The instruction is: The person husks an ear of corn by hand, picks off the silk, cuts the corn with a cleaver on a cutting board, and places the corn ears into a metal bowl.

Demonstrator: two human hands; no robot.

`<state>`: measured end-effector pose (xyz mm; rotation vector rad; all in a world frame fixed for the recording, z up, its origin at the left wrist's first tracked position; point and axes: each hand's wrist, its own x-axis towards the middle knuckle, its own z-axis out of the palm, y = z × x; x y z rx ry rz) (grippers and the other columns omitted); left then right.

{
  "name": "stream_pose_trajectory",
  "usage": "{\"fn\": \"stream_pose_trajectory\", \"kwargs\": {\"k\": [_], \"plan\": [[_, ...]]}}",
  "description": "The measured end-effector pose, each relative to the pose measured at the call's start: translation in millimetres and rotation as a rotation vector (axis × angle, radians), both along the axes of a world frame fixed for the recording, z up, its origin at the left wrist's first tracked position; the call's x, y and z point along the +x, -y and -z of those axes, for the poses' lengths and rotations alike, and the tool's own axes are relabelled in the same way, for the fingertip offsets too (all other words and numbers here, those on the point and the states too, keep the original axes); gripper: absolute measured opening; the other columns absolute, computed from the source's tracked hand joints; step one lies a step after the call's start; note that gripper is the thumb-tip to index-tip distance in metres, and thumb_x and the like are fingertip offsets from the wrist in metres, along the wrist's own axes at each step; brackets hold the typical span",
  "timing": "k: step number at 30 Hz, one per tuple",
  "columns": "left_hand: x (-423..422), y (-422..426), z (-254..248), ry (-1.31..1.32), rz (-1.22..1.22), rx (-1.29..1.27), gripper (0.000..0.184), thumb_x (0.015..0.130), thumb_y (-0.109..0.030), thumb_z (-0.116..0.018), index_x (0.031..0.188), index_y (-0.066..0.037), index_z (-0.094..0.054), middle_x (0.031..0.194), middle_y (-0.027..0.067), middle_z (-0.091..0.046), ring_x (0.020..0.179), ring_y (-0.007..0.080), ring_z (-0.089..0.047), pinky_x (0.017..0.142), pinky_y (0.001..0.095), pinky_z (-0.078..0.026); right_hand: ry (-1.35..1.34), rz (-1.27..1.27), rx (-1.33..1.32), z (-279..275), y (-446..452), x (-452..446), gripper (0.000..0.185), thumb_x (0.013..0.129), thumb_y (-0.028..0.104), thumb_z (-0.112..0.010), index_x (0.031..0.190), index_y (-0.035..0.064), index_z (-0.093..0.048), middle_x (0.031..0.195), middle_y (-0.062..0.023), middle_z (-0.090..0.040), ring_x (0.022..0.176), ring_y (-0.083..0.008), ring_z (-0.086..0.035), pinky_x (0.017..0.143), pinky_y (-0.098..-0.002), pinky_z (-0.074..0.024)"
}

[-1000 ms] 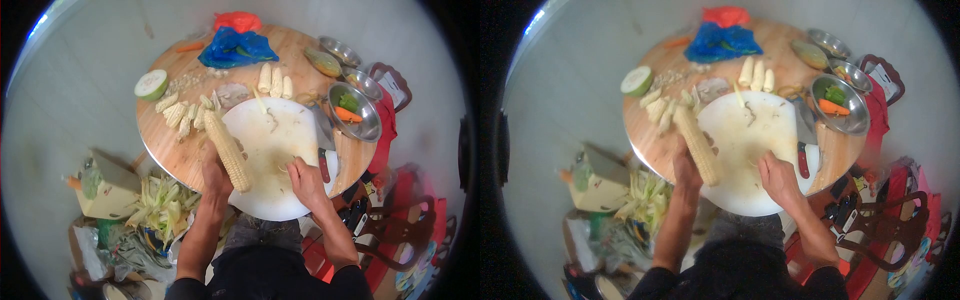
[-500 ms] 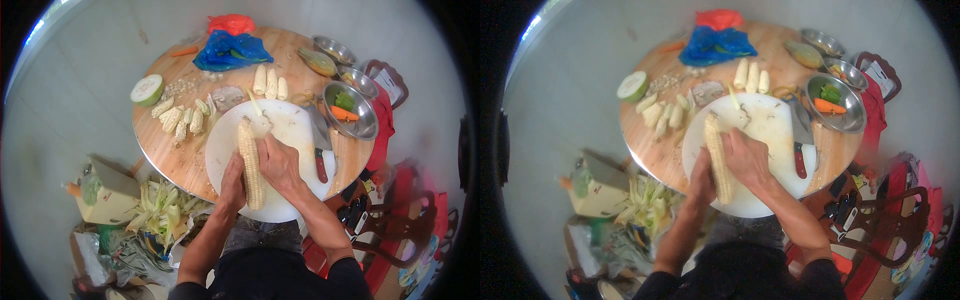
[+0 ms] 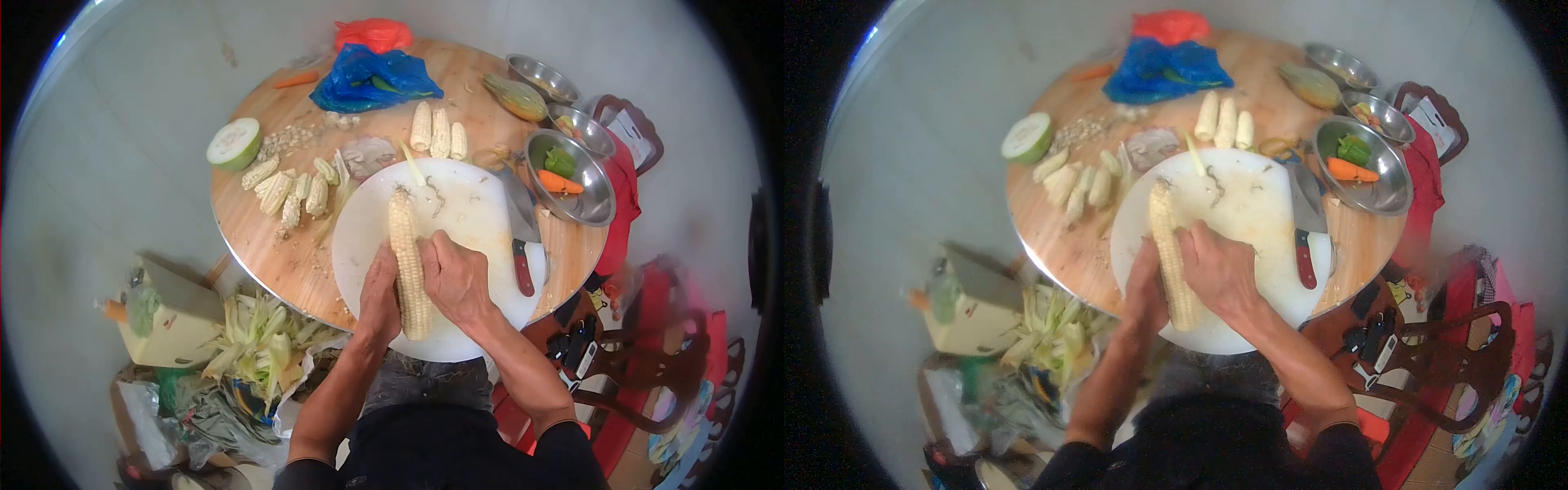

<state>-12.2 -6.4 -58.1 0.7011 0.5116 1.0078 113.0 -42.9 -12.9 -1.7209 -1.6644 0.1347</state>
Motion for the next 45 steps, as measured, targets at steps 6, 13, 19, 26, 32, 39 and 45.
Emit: {"fn": "stream_pose_trajectory", "kwargs": {"k": [6,13,19,26,32,39,45], "plan": [[-15.7,-2.1,-3.5,0.039,0.038,-0.097,0.053,0.108,-0.052,-0.039,0.127,-0.005,-0.055,0.108,0.009,-0.065,0.096,0.0192,-0.063,0.08,0.0356,-0.054,0.027,0.051,0.007,26.0,0.8,22.6,0.019,0.099,0.021,-0.059,0.089,0.0051,-0.056,0.071,-0.0204,-0.065,0.065,-0.0422,-0.065,0.058,-0.049,-0.0505],[-4.4,-2.4,4.1,0.036,-0.007,-0.178,0.051,0.108,-0.051,-0.039,0.126,-0.006,-0.056,0.106,0.0094,-0.065,0.096,0.0206,-0.063,0.079,0.0368,-0.054,-0.086,0.009,0.001,11.3,22.1,-9.1,0.019,0.098,0.022,-0.061,0.089,0.0066,-0.055,0.071,-0.0186,-0.065,0.066,-0.0414,-0.065,0.058,-0.0498,-0.0505],[-1.9,1.0,4.7,0.032,-0.07,-0.215,0.05,0.108,-0.05,-0.039,0.127,-0.007,-0.055,0.106,0.0094,-0.065,0.092,0.019,-0.063,0.077,0.0354,-0.054,0.115,0.013,0.128,33.1,16.1,2.0,0.026,0.102,0.02,-0.059,0.084,0.0032,-0.051,0.063,-0.0183,-0.058,0.056,-0.0373,-0.062,0.051,-0.0449,-0.0461],[-2.9,3.1,0.4,-0.026,0.086,-0.056,0.048,0.109,-0.047,-0.039,0.131,-0.006,-0.052,0.101,0.0093,-0.066,0.083,0.0176,-0.064,0.072,0.0319,-0.055,-0.396,0.037,-0.012,4.4,1.4,25.3,0.026,0.104,0.021,-0.051,0.091,-0.0021,-0.054,0.076,-0.0255,-0.063,0.069,-0.0478,-0.062,0.062,-0.0497,-0.0475],[0.3,9.9,2.4,-0.077,0.114,-0.037,0.051,0.108,-0.047,-0.043,0.136,-0.005,-0.05,0.1,0.0076,-0.065,0.083,0.0159,-0.064,0.072,0.0306,-0.055,-0.259,-0.035,-0.001,-18.4,-26.1,26.6,0.027,0.103,0.023,-0.051,0.093,-0.0003,-0.058,0.077,-0.026,-0.064,0.075,-0.0474,-0.063,0.066,-0.0503,-0.049],[-5.3,11.5,6.4,-0.251,0.115,0.225,0.077,0.095,-0.068,-0.052,0.133,-0.002,-0.05,0.102,0.0108,-0.064,0.085,0.0203,-0.063,0.072,0.035,-0.054,-0.025,-0.112,0.061,0.1,-24.3,39.6,0.024,0.101,0.022,-0.05,0.096,0.0025,-0.062,0.08,-0.0249,-0.065,0.078,-0.0462,-0.064,0.066,-0.0513,-0.0495],[-12.2,1.8,14.6,-0.042,0.144,0.045,0.072,0.099,-0.062,-0.048,0.137,-0.001,-0.049,0.105,0.0122,-0.063,0.088,0.0248,-0.063,0.079,0.0383,-0.053,-0.22,0.051,-0.089,20.1,4.1,46.2,0.021,0.101,0.021,-0.052,0.098,0.0024,-0.062,0.077,-0.0241,-0.064,0.077,-0.0447,-0.065,0.065,-0.0488,-0.0514]]}}
